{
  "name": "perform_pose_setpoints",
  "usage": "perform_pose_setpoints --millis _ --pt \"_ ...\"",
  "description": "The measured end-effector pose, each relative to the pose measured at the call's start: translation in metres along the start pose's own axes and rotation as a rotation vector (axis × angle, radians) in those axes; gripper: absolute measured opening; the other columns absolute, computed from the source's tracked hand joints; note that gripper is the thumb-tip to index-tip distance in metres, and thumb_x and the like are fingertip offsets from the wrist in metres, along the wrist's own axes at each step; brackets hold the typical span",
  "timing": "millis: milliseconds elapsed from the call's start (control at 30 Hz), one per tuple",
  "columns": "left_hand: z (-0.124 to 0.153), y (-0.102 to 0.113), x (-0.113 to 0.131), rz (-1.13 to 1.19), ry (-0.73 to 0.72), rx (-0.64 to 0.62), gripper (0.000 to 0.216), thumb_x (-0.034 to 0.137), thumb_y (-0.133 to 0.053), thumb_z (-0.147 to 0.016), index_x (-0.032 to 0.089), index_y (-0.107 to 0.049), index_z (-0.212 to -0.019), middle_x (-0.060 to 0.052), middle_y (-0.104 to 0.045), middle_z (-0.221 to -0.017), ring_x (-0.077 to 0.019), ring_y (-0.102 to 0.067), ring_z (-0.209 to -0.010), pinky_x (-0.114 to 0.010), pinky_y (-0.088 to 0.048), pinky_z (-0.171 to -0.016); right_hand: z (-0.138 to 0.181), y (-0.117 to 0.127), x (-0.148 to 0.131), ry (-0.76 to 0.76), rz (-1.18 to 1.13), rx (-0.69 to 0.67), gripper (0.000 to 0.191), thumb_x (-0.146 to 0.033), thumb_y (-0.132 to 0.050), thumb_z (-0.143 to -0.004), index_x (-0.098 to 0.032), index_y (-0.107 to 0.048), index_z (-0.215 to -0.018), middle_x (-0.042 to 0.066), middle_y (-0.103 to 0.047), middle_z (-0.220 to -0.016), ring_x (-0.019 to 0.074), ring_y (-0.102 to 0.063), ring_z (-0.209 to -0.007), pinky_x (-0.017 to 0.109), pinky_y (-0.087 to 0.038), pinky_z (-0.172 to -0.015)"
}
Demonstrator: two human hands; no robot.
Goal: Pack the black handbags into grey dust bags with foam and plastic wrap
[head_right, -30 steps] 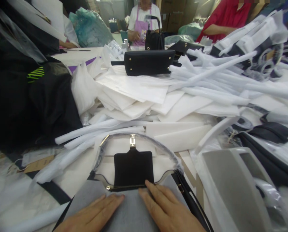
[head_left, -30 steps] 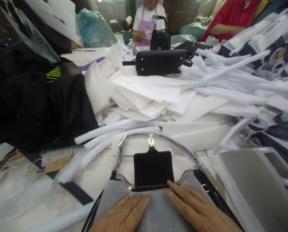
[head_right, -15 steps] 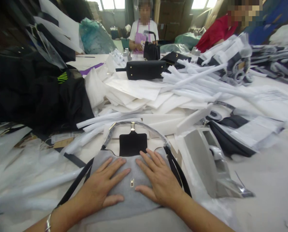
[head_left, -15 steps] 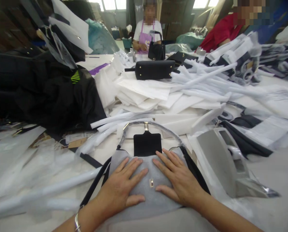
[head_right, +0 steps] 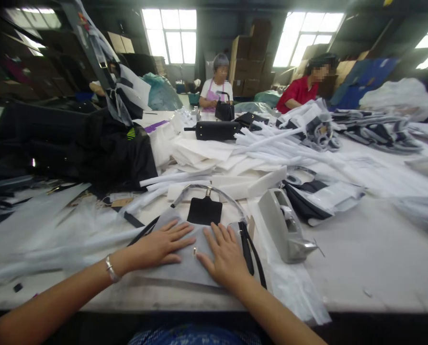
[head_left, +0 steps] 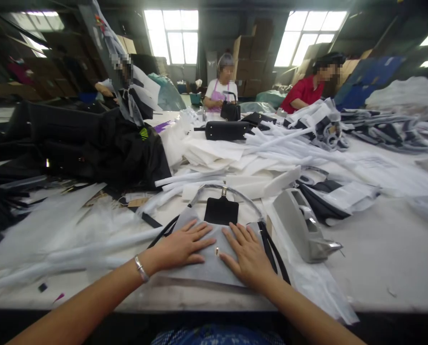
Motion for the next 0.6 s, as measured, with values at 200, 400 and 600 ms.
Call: perform_pose_setpoints --millis 200,400,600 --pt "-0.003 0.006 0.005 0.066 0.058 -0.018 0.058 0.039 -0.046 -0.102 0.029 -0.024 -0.155 -0.009 -0.033 -0.159 -0.0248 -0.029 -0.147 -0.048 -0.019 -0.121 0.013 -0.005 -0.005 -0.047 0.033 0.088 0.058 -0.051 -0.047 -0.099 -0.021 -0.045 -0.148 0.015 -0.037 -0.157 0.0374 -0.032 -0.145 0.060 -0.027 -0.116" --pt "0.007 -0.010 0.004 -0.032 0.099 0.143 0.057 0.044 -0.043 -0.102 0.025 -0.028 -0.154 -0.009 -0.027 -0.162 -0.0270 -0.021 -0.150 -0.053 -0.011 -0.123 0.018 -0.011 0.003 -0.072 0.072 0.142 0.059 -0.048 -0.045 -0.100 -0.021 -0.037 -0.152 0.013 -0.032 -0.159 0.0320 -0.034 -0.145 0.054 -0.035 -0.114" --pt "0.013 -0.011 0.004 -0.108 0.038 0.225 0.064 0.054 -0.047 -0.098 0.026 -0.030 -0.154 -0.006 -0.030 -0.161 -0.0266 -0.026 -0.148 -0.051 -0.011 -0.123 0.021 -0.010 0.004 0.013 0.289 0.302 0.066 -0.050 -0.053 -0.093 -0.021 -0.040 -0.151 0.012 -0.038 -0.157 0.0329 -0.039 -0.141 0.047 -0.042 -0.106"
Point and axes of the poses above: each hand's wrist, its own z-axis away from the middle knuckle, its own y-axis out of the back of the hand, x = y × z, the point moved 6 cm from there along -z, towards the middle knuckle
